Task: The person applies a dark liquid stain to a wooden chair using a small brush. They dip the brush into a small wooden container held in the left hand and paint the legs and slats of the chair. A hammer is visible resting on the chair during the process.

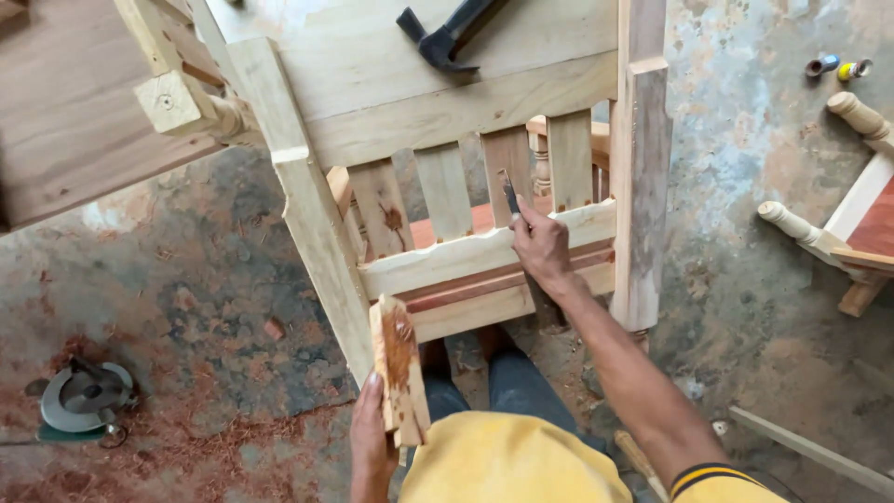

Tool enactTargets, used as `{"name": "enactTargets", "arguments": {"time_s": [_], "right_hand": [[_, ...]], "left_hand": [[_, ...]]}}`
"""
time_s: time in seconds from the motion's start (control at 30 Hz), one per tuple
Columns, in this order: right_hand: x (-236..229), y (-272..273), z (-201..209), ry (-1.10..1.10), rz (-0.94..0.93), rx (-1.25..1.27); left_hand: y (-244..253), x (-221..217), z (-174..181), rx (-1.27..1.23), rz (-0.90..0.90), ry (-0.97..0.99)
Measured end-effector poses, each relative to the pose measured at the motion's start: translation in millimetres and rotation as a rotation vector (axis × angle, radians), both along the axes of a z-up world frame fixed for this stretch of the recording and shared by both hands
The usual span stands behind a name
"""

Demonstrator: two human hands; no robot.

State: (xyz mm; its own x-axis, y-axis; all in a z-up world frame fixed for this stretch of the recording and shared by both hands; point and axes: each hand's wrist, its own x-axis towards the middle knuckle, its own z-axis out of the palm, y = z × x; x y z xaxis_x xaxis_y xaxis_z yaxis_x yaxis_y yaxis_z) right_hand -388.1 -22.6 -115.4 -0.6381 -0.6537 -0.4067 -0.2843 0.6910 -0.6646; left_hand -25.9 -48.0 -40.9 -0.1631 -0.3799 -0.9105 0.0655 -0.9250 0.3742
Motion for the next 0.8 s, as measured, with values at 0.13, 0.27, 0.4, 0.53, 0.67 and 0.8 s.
{"name": "enactTargets", "arguments": {"time_s": [0.13, 0.27, 0.4, 0.53, 0.67, 0.8], "right_hand": [[-1.2, -13.4, -75.2, 0.315, -0.076, -0.114], [-1.6, -27.6, -101.0, 0.399, -0.059, -0.104], [-2.8, -35.4, -118.7, 0.404, -0.094, -0.131], [-4.7, -40.0, -126.5, 0.397, -0.117, -0.117], [-3.8, -42.3, -127.3, 0.399, -0.117, -0.114], [-5.7, -44.2, -130.3, 0.424, -0.098, -0.150]], "left_hand": [[3.7, 16.5, 2.1, 0.012, 0.054, -0.091], [9.0, 29.3, -10.6, 0.039, 0.065, -0.099], [11.0, 33.7, -18.2, 0.063, 0.050, -0.112], [11.9, 31.6, -23.3, 0.087, 0.040, -0.146], [12.4, 27.6, -20.0, 0.097, 0.052, -0.139], [11.4, 26.0, -21.9, 0.102, 0.039, -0.127]]}}
